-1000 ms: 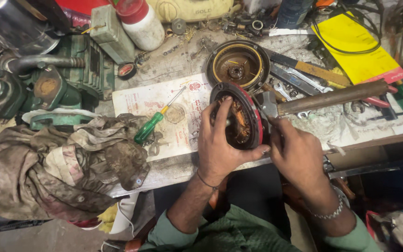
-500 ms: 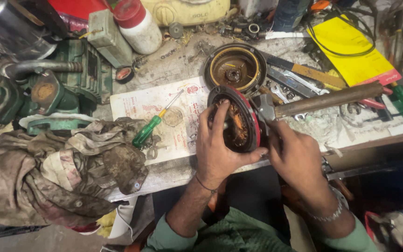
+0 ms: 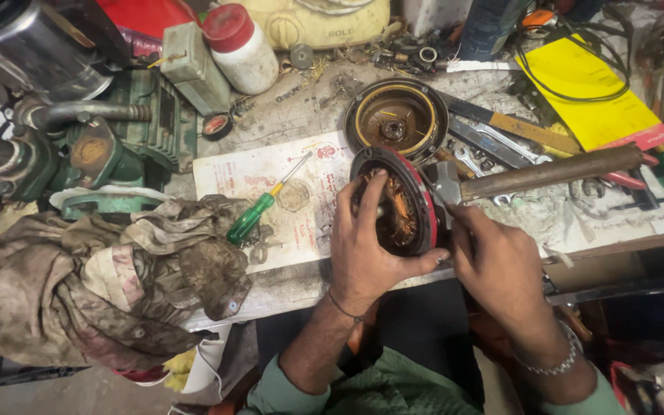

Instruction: The person holds a circular pump housing with an impeller on a workbench and uses a hammer and a punch to tap around its edge, working the shaft and housing. They reposition the part and continue tapping at different points around the rim throughout the clip.

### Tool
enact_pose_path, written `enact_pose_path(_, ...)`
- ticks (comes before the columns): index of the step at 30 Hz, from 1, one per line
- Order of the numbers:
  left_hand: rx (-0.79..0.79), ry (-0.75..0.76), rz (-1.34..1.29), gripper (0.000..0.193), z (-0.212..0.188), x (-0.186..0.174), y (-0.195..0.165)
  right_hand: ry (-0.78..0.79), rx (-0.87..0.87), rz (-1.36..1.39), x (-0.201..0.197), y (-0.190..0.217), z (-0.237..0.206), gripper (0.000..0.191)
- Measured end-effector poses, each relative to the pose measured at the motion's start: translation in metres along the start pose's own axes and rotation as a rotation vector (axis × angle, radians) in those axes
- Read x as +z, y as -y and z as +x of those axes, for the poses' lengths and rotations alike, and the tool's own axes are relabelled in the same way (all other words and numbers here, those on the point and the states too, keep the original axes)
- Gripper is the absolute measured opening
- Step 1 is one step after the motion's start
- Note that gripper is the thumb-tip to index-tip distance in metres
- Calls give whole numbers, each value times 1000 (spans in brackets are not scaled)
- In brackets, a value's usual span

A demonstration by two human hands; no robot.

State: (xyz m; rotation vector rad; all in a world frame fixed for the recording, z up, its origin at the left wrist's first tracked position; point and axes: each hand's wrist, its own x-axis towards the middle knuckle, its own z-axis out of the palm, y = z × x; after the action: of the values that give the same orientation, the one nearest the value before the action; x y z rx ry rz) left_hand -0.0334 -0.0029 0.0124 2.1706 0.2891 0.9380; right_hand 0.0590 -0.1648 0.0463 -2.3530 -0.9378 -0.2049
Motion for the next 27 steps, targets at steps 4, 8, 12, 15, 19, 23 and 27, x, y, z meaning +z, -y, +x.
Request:
enact_pose_path(4, 27, -17, 28, 123, 0, 1, 1, 3, 40, 7, 1, -2, -2, 28)
enact_pose_path(8, 28, -7, 20, 123, 0, 1, 3, 1, 14, 7, 1, -3, -2, 27)
enact_pose_path(12, 41, -18, 46, 123, 0, 1, 2, 29, 58, 6, 0, -1, 1, 26)
enact_pose_path(15, -36, 36, -5, 123, 0, 0, 2, 10, 14, 17, -1, 0, 2, 27)
enact_pose_path(19, 16, -9, 54, 123, -1, 0, 0, -16, -17, 43, -1, 0, 0, 28)
enact_pose_path(23, 16, -6, 28, 124, 1, -1, 2, 12, -7, 15, 0, 0, -4, 27)
enact_pose_path(27, 26, -12, 60, 123, 0, -1, 2, 7, 23, -9, 1, 2, -3, 28)
